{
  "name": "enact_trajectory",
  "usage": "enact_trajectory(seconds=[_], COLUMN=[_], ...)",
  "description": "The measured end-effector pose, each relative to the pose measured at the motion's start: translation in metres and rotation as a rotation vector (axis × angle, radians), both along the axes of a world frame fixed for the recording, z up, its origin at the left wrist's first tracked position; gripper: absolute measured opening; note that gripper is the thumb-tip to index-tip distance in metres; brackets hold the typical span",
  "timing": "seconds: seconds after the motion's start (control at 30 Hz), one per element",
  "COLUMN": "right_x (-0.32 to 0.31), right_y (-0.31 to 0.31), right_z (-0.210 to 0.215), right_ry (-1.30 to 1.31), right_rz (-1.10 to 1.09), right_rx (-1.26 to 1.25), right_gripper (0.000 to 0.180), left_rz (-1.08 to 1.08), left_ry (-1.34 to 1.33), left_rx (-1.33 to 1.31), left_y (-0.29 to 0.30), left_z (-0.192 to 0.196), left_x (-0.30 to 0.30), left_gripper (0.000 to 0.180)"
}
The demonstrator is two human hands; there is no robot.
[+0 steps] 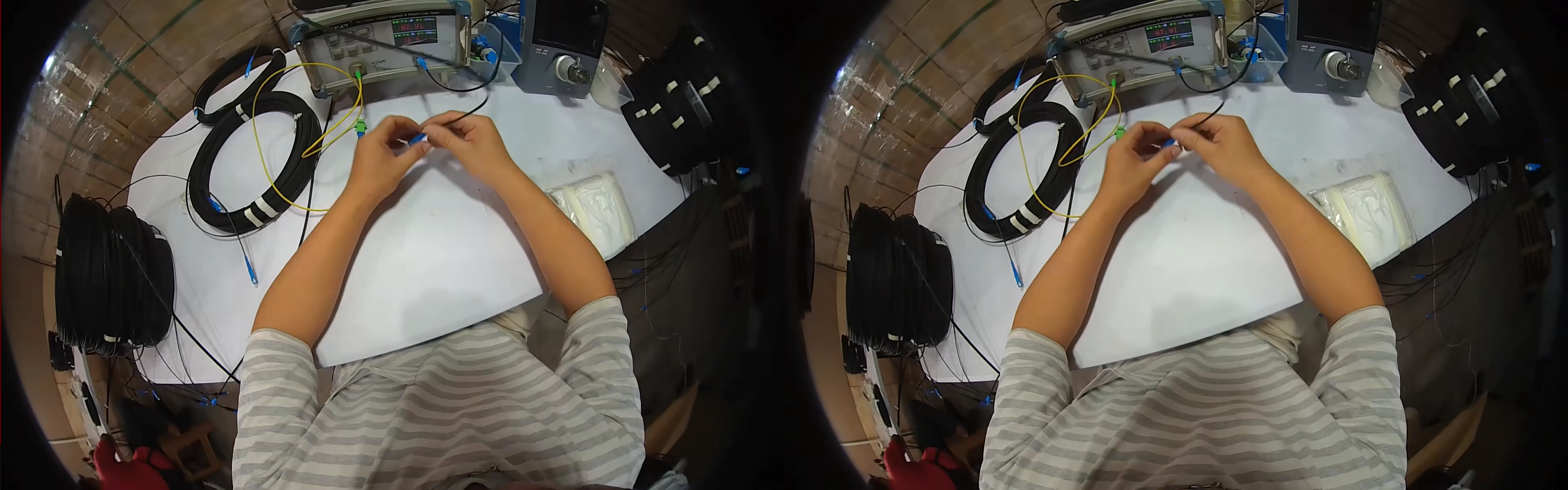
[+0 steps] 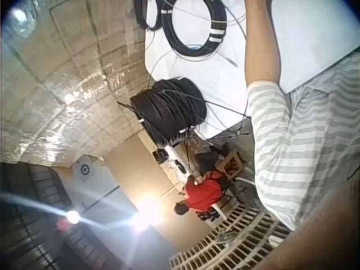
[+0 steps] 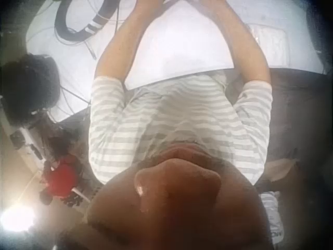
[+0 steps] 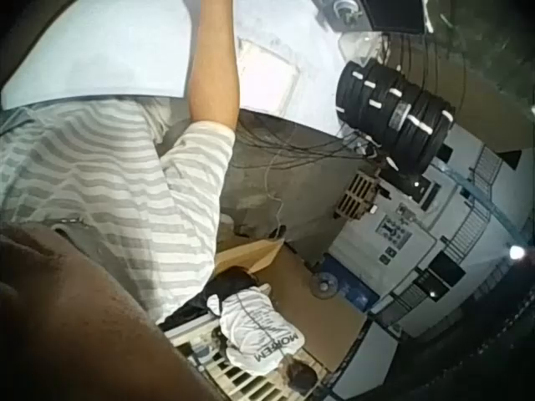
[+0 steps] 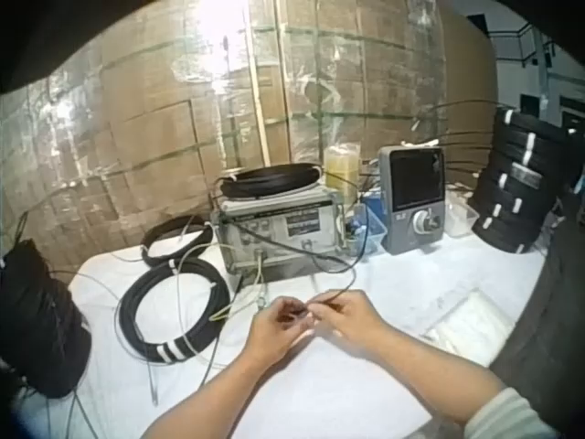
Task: The recorder is connecting fiber optic cables to a signal testing device, using pliers and cleaning tools.
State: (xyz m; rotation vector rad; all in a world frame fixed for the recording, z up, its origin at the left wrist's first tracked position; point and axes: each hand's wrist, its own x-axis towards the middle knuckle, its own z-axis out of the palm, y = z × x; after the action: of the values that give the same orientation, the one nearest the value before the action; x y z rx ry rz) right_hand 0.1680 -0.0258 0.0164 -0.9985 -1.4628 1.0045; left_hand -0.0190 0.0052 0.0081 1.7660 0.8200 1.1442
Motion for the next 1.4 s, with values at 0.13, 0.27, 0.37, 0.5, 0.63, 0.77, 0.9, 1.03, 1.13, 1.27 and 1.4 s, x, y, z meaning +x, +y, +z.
enact_trajectory(seconds=[0.13, 0.27, 0.37, 0.5, 0.63, 0.77, 0.9, 1.03, 1.13, 1.27, 1.4], right_x=[0.011, 0.017, 0.015, 0.019, 0.020, 0.022, 0.020, 0.017, 0.019, 0.017, 0.008], right_y=[0.005, 0.006, 0.006, 0.006, 0.007, 0.010, 0.008, 0.008, 0.007, 0.005, -0.001], right_z=[0.004, 0.003, 0.002, 0.003, 0.001, -0.002, -0.001, -0.001, 0.000, 0.001, 0.004], right_ry=[0.111, 0.151, 0.206, 0.156, 0.125, 0.124, 0.082, 0.011, -0.024, -0.029, -0.067], right_rz=[-0.065, -0.045, -0.030, 0.031, 0.061, 0.031, 0.044, 0.040, 0.078, 0.097, 0.057], right_rx=[-0.046, -0.081, -0.116, -0.106, -0.113, -0.096, -0.070, -0.058, -0.024, -0.021, -0.039], right_gripper=[0.026, 0.027, 0.030, 0.033, 0.033, 0.033, 0.033, 0.033, 0.032, 0.031, 0.025], left_rz=[0.439, 0.596, 0.619, 0.375, 0.144, -0.089, -0.228, -0.235, -0.240, -0.265, -0.266], left_ry=[0.438, 0.783, 0.896, 0.616, 0.423, 0.159, 0.058, 0.074, 0.090, 0.072, 0.064], left_rx=[0.399, 0.406, 0.307, 0.408, 0.297, -0.062, -0.244, -0.260, -0.261, -0.273, -0.343], left_y=[0.008, 0.009, 0.014, 0.016, 0.010, 0.014, 0.020, 0.021, 0.020, 0.021, 0.023], left_z=[0.013, 0.004, -0.001, -0.006, 0.001, 0.000, 0.005, 0.006, 0.007, 0.007, 0.005], left_x=[-0.020, -0.031, -0.037, -0.032, -0.026, -0.029, -0.037, -0.039, -0.038, -0.038, -0.042], left_gripper=[0.032, 0.037, 0.037, 0.029, 0.025, 0.022, 0.025, 0.026, 0.026, 0.026, 0.026])
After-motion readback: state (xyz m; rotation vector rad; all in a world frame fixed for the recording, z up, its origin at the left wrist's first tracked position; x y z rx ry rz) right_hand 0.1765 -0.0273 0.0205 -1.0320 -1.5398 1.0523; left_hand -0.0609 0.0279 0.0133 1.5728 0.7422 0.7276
